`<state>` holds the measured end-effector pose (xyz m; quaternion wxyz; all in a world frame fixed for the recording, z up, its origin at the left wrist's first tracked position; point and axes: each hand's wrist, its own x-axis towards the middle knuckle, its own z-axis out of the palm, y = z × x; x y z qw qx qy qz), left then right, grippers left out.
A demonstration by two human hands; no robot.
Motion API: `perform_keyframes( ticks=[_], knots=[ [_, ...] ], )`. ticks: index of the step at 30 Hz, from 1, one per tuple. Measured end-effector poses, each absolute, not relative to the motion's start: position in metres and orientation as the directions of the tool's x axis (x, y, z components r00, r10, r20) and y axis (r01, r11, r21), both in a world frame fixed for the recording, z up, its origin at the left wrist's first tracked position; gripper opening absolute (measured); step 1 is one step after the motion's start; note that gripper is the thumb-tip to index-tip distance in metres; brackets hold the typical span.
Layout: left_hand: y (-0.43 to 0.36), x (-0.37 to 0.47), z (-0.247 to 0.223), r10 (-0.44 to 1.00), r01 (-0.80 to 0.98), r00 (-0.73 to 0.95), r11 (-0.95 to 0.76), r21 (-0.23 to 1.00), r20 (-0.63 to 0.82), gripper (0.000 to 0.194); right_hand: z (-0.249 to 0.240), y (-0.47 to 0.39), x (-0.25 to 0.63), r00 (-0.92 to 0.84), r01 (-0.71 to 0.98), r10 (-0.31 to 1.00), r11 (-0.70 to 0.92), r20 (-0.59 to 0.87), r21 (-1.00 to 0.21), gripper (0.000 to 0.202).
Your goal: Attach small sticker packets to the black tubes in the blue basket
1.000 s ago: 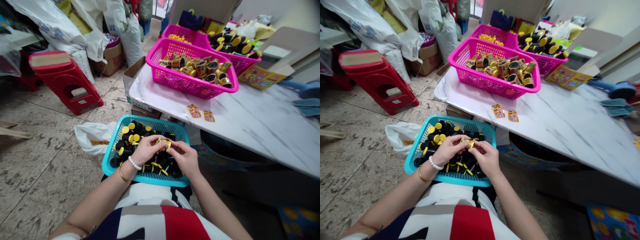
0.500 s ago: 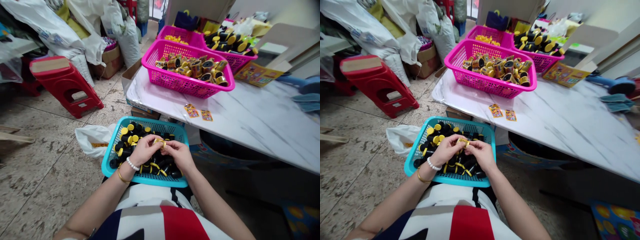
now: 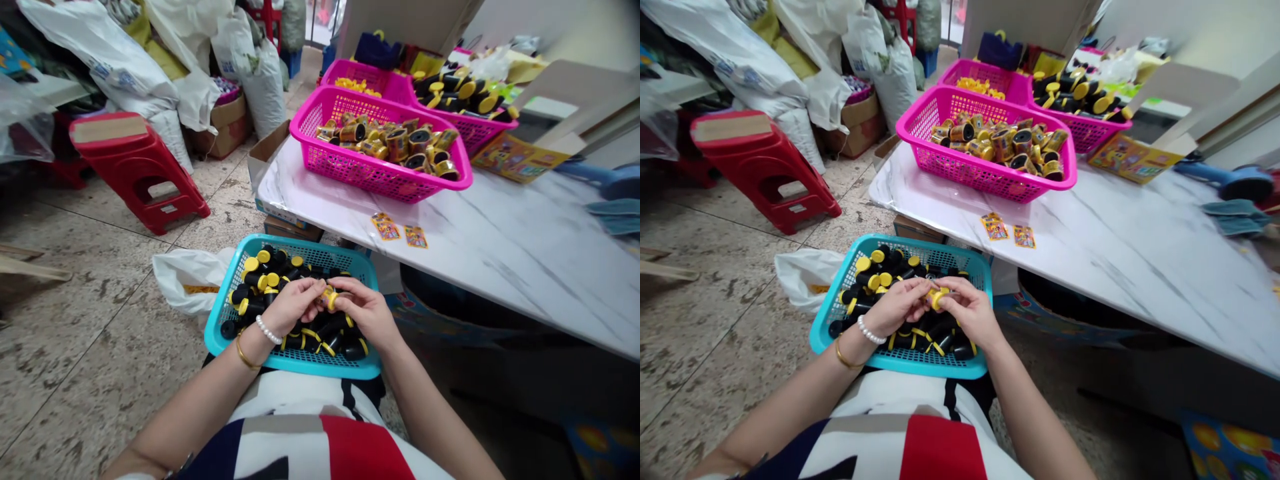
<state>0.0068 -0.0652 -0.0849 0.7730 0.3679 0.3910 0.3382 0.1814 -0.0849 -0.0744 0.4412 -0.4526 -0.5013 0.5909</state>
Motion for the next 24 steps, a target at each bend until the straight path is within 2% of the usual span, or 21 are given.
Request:
perform_keyframes(
  ticks=[3, 7, 12, 15, 17, 19, 21, 24],
  knots=[
    [-0.066, 0.007, -0.085, 0.752, -0.301, 0.551, 0.584, 0.754, -0.362, 0.037, -0.076, -0.083, 0.179, -0.187, -0.108, 0.980, -0.083, -0.061, -0.991, 0.016],
    [-0.066, 0.005, -0.087, 0.705, -0.331, 0.612, 0.639, 0.694, -0.358, 0.036, -0.072, -0.086, 0.177, -0.210, -0.101, 0.978, -0.041, -0.019, -0.994, 0.016],
    [-0.068, 0.005, -0.086, 0.664, -0.417, 0.652, 0.718, 0.557, -0.367, 0.032, -0.064, -0.091, 0.170, -0.237, -0.106, 0.971, 0.015, 0.040, -0.994, 0.011],
    [-0.070, 0.006, -0.084, 0.727, -0.486, 0.592, 0.666, 0.566, -0.348, 0.032, -0.049, -0.082, 0.174, -0.156, -0.044, 0.984, 0.083, 0.089, -0.996, 0.011],
    [-0.071, 0.006, -0.083, 0.761, -0.505, 0.551, 0.631, 0.589, -0.343, 0.034, -0.028, -0.065, 0.183, -0.010, 0.050, 0.976, 0.219, 0.219, -0.974, 0.011],
    [-0.073, 0.006, -0.082, 0.772, -0.488, 0.534, 0.615, 0.619, -0.345, 0.038, 0.000, -0.039, 0.196, 0.160, 0.195, 0.893, 0.390, 0.421, -0.900, 0.011],
    [-0.073, 0.007, -0.081, 0.775, -0.462, 0.529, 0.605, 0.649, -0.345, 0.040, 0.034, -0.005, 0.213, 0.271, 0.366, 0.731, 0.523, 0.626, -0.769, 0.015],
    [-0.072, 0.007, -0.081, 0.779, -0.429, 0.511, 0.597, 0.678, -0.363, 0.040, 0.078, 0.046, 0.241, 0.286, 0.616, 0.453, 0.588, 0.844, -0.524, 0.020]
  ],
)
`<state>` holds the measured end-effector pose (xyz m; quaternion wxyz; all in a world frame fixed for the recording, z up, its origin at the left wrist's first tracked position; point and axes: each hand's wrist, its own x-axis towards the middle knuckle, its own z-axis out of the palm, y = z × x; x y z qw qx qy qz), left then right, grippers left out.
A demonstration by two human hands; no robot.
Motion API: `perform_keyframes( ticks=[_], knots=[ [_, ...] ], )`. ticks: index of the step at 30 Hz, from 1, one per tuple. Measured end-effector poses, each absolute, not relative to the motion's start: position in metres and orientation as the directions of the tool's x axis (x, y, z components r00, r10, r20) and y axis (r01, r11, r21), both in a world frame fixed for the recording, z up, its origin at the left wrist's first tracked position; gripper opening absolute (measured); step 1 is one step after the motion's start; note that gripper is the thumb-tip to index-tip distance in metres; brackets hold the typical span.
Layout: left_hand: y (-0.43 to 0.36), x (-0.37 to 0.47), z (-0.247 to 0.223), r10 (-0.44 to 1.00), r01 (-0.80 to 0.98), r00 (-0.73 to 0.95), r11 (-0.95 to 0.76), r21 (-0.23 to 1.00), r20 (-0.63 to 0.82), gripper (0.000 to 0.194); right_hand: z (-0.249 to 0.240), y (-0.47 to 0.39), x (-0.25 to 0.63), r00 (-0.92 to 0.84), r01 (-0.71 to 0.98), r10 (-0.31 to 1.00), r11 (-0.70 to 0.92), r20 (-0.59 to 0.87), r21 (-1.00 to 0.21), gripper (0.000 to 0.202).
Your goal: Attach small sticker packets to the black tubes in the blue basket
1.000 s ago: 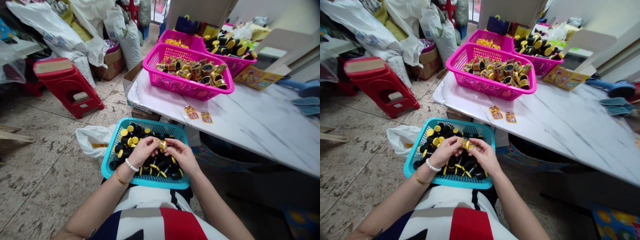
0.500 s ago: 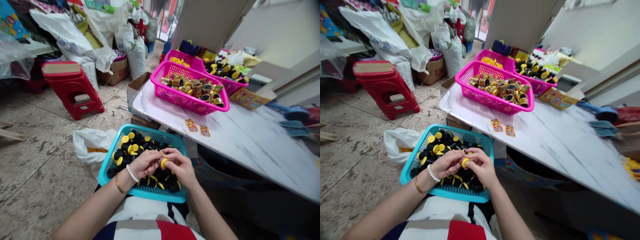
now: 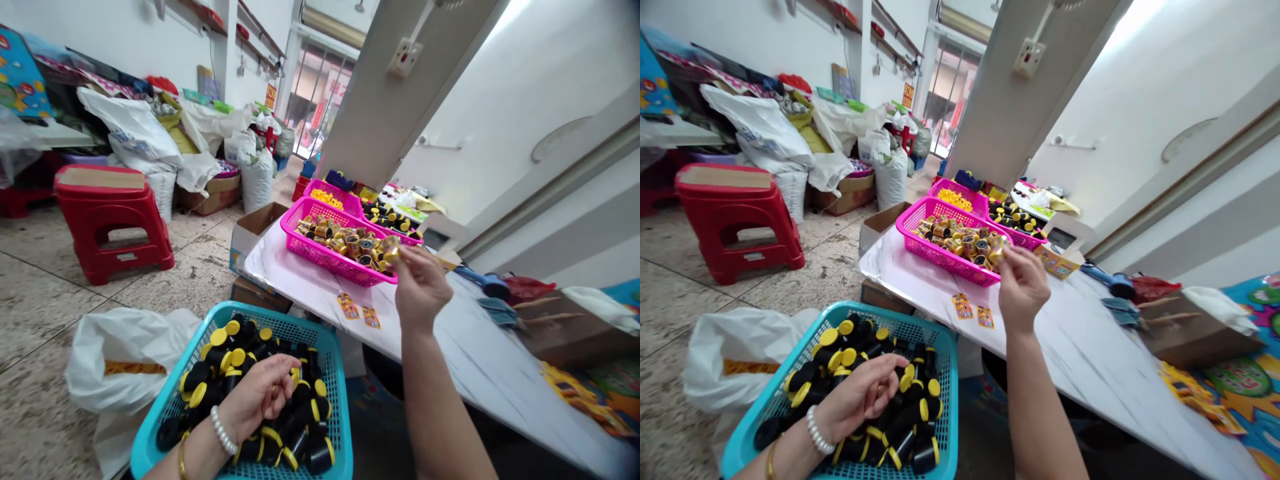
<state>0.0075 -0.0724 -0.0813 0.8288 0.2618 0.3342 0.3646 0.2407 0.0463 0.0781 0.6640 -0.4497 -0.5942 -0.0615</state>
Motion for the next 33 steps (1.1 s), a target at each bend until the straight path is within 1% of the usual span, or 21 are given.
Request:
perform_keyframes(
  ticks=[1, 3, 5, 7, 9, 11, 13, 15, 18, 22, 25, 27, 30, 32, 33],
  knots=[
    [-0.072, 0.008, -0.082, 0.783, -0.424, 0.495, 0.596, 0.681, -0.377, 0.040, 0.088, 0.059, 0.249, 0.250, 0.689, 0.417, 0.557, 0.874, -0.463, 0.019],
    [-0.071, 0.008, -0.083, 0.795, -0.429, 0.447, 0.592, 0.682, -0.410, 0.040, 0.097, 0.073, 0.262, 0.147, 0.801, 0.463, 0.462, 0.874, -0.380, 0.018],
    [-0.070, 0.007, -0.085, 0.807, -0.447, 0.401, 0.585, 0.677, -0.433, 0.040, 0.089, 0.068, 0.265, 0.071, 0.857, 0.528, 0.402, 0.846, -0.323, 0.020],
    [-0.069, 0.006, -0.087, 0.811, -0.461, 0.381, 0.584, 0.669, -0.445, 0.039, 0.071, 0.047, 0.260, -0.001, 0.868, 0.575, 0.407, 0.818, -0.285, 0.021],
    [-0.068, 0.005, -0.088, 0.811, -0.467, 0.385, 0.583, 0.664, -0.441, 0.037, 0.047, 0.023, 0.251, -0.108, 0.871, 0.652, 0.427, 0.751, -0.245, 0.021],
    [-0.068, 0.004, -0.088, 0.813, -0.474, 0.393, 0.580, 0.663, -0.430, 0.035, 0.024, 0.009, 0.246, -0.190, 0.895, 0.746, 0.400, 0.639, -0.200, 0.020],
    [-0.068, 0.004, -0.087, 0.815, -0.477, 0.391, 0.577, 0.663, -0.427, 0.034, 0.007, 0.009, 0.247, -0.191, 0.927, 0.815, 0.334, 0.547, -0.172, 0.017],
    [-0.069, 0.006, -0.086, 0.815, -0.474, 0.385, 0.577, 0.665, -0.433, 0.034, -0.002, 0.019, 0.254, -0.162, 0.939, 0.854, 0.287, 0.495, -0.189, 0.014],
    [-0.068, 0.008, -0.085, 0.818, -0.473, 0.374, 0.573, 0.670, -0.436, 0.034, -0.004, 0.035, 0.263, -0.155, 0.933, 0.853, 0.292, 0.498, -0.210, 0.014],
    [-0.069, 0.009, -0.085, 0.831, -0.464, 0.362, 0.554, 0.691, -0.423, 0.034, 0.002, 0.024, 0.254, -0.117, 0.921, 0.759, 0.324, 0.641, -0.216, 0.015],
    [-0.072, 0.008, -0.082, 0.852, -0.439, 0.333, 0.519, 0.734, -0.403, 0.034, 0.001, -0.009, 0.229, -0.081, 0.889, 0.670, 0.384, 0.738, -0.251, 0.010],
    [-0.073, 0.008, -0.078, 0.888, -0.432, 0.293, 0.453, 0.780, -0.354, 0.036, -0.007, -0.033, 0.206, -0.159, 0.853, 0.684, 0.459, 0.712, -0.250, 0.007],
    [-0.073, 0.009, -0.072, 0.944, -0.412, 0.225, 0.317, 0.854, -0.242, 0.034, -0.027, -0.061, 0.173, -0.304, 0.799, 0.752, 0.536, 0.585, -0.272, 0.009],
    [-0.073, 0.009, -0.072, 0.961, -0.382, 0.188, 0.260, 0.887, -0.201, 0.029, -0.041, -0.072, 0.159, -0.301, 0.775, 0.783, 0.533, 0.544, -0.338, 0.009],
    [-0.072, 0.008, -0.073, 0.965, -0.366, 0.172, 0.250, 0.896, -0.199, 0.027, -0.048, -0.075, 0.155, -0.263, 0.759, 0.803, 0.514, 0.535, -0.398, 0.008]
  ],
)
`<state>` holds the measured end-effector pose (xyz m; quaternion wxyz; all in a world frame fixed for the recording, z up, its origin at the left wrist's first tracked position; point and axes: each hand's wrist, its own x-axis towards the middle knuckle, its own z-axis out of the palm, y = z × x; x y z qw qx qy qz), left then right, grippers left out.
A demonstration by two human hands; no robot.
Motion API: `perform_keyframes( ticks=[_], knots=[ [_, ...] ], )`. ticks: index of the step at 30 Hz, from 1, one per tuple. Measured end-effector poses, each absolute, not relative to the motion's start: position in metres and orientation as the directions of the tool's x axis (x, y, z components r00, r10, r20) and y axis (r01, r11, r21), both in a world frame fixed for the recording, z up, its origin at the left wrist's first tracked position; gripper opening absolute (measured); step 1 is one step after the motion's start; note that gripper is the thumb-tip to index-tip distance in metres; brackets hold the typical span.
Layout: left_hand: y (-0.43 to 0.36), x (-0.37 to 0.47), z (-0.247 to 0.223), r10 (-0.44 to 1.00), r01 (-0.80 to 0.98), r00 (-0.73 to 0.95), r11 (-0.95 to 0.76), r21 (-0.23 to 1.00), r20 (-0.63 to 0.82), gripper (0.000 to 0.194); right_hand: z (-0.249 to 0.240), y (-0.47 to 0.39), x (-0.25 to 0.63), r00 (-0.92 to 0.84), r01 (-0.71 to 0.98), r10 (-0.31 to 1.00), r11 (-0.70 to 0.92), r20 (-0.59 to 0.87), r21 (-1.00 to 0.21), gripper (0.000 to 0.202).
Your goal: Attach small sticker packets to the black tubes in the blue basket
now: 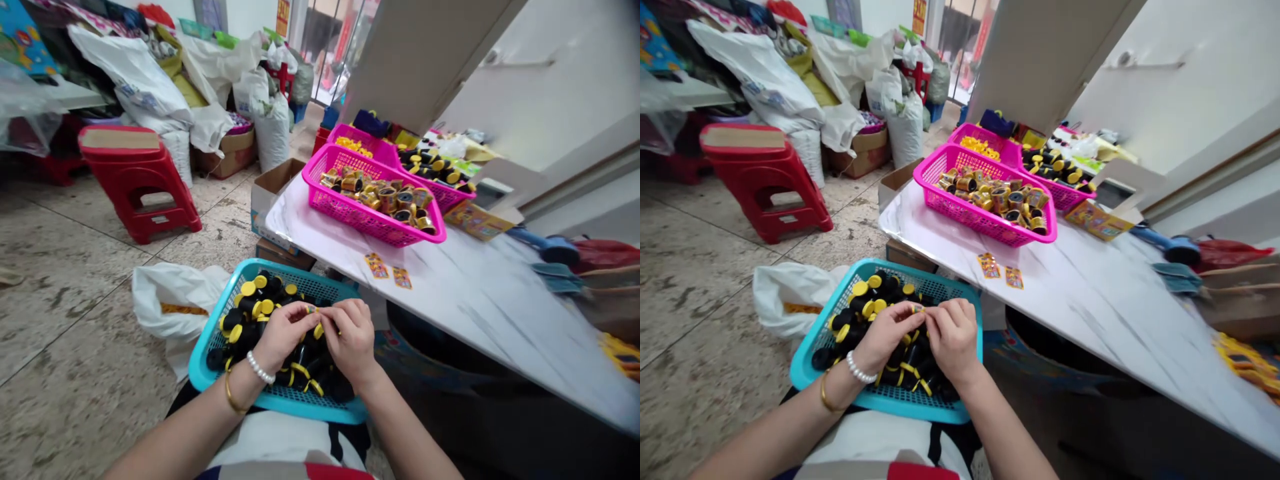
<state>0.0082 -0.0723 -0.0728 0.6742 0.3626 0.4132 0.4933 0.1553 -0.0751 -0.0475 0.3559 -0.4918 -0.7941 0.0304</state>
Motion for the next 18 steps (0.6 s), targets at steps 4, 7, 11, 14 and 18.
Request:
perform_keyframes(
  ticks=[4, 7, 11, 14, 18],
  knots=[
    [-0.071, 0.006, -0.080, 0.965, -0.334, 0.097, 0.263, 0.905, -0.244, 0.026, -0.065, -0.081, 0.154, 0.020, 0.554, 0.946, 0.257, 0.322, -0.791, 0.026],
    [-0.071, 0.005, -0.082, 0.968, -0.309, 0.059, 0.251, 0.917, -0.245, 0.028, -0.070, -0.084, 0.156, 0.039, 0.293, 0.999, -0.021, -0.010, -0.956, 0.030],
    [-0.073, 0.007, -0.082, 0.979, -0.207, 0.094, 0.195, 0.959, -0.179, 0.028, -0.069, -0.088, 0.154, -0.046, 0.214, 0.992, -0.103, -0.115, -0.972, 0.028],
    [-0.077, 0.008, -0.082, 0.986, -0.091, 0.131, 0.111, 0.990, -0.099, 0.031, -0.069, -0.088, 0.153, 0.000, 0.199, 0.997, -0.071, -0.072, -0.977, 0.025],
    [-0.081, 0.007, -0.079, 0.999, 0.001, -0.041, -0.009, 1.000, 0.009, 0.025, -0.071, -0.086, 0.153, 0.060, 0.249, 0.997, -0.056, -0.042, -0.967, 0.025]
  ],
)
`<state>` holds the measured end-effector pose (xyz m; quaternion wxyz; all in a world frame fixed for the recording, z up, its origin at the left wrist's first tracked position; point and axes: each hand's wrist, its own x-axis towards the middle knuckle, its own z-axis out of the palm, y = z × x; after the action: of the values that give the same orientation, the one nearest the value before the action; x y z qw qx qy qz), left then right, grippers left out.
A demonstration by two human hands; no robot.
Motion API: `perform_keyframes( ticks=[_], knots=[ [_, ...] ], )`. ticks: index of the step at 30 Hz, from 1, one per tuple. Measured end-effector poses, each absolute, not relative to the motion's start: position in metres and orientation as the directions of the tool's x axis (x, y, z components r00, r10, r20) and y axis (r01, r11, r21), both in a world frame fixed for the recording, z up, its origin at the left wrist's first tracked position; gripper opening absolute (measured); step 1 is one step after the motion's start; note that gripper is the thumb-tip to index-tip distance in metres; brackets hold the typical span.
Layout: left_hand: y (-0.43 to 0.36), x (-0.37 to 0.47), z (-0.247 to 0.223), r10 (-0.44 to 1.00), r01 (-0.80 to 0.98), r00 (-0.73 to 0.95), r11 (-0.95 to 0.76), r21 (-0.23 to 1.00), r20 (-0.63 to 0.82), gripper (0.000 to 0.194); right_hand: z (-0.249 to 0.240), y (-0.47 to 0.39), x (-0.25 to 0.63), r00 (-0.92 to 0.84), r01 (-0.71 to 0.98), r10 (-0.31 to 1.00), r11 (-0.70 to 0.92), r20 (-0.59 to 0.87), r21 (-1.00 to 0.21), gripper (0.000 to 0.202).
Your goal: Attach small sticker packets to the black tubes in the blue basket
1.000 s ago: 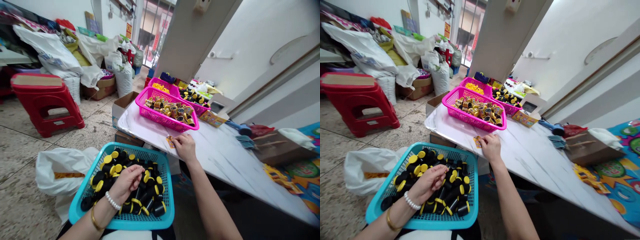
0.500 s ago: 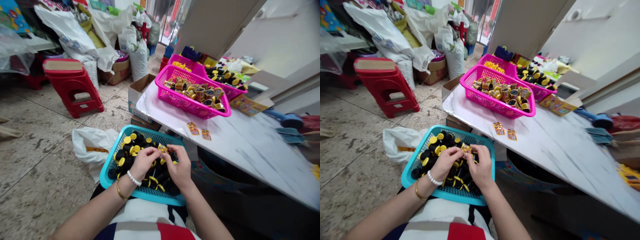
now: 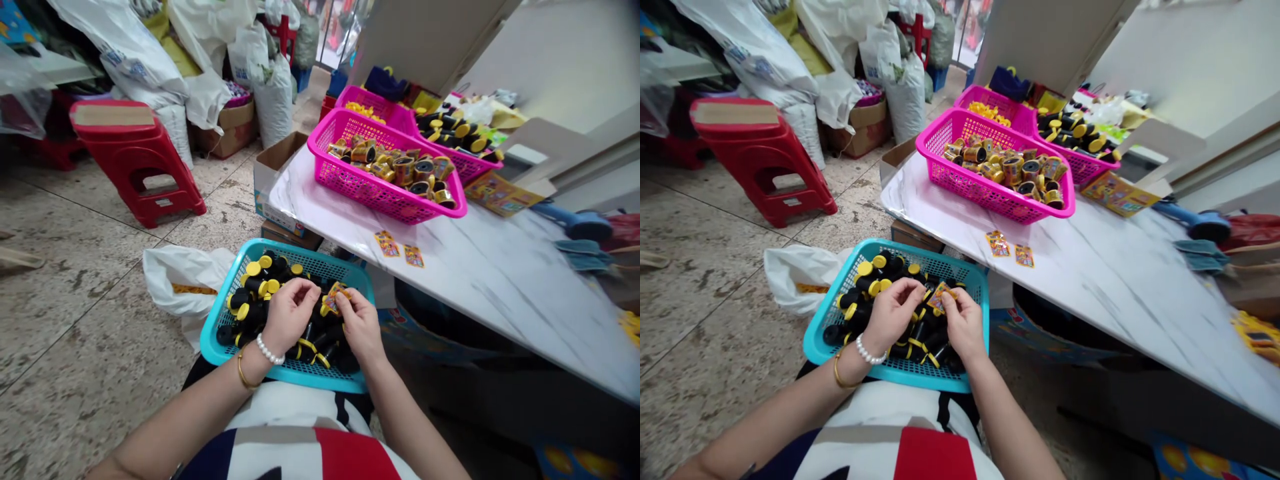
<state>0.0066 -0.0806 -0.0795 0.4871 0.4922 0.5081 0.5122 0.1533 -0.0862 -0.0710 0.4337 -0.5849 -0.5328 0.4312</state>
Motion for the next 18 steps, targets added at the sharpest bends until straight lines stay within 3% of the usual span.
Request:
perform_keyframes(
  ticks=[18],
  knots=[
    [-0.086, 0.007, -0.074, 0.991, 0.085, 0.015, -0.132, 0.988, 0.132, 0.023, -0.083, -0.094, 0.153, 0.018, 0.411, 0.999, 0.039, 0.051, -0.911, 0.038]
  ],
)
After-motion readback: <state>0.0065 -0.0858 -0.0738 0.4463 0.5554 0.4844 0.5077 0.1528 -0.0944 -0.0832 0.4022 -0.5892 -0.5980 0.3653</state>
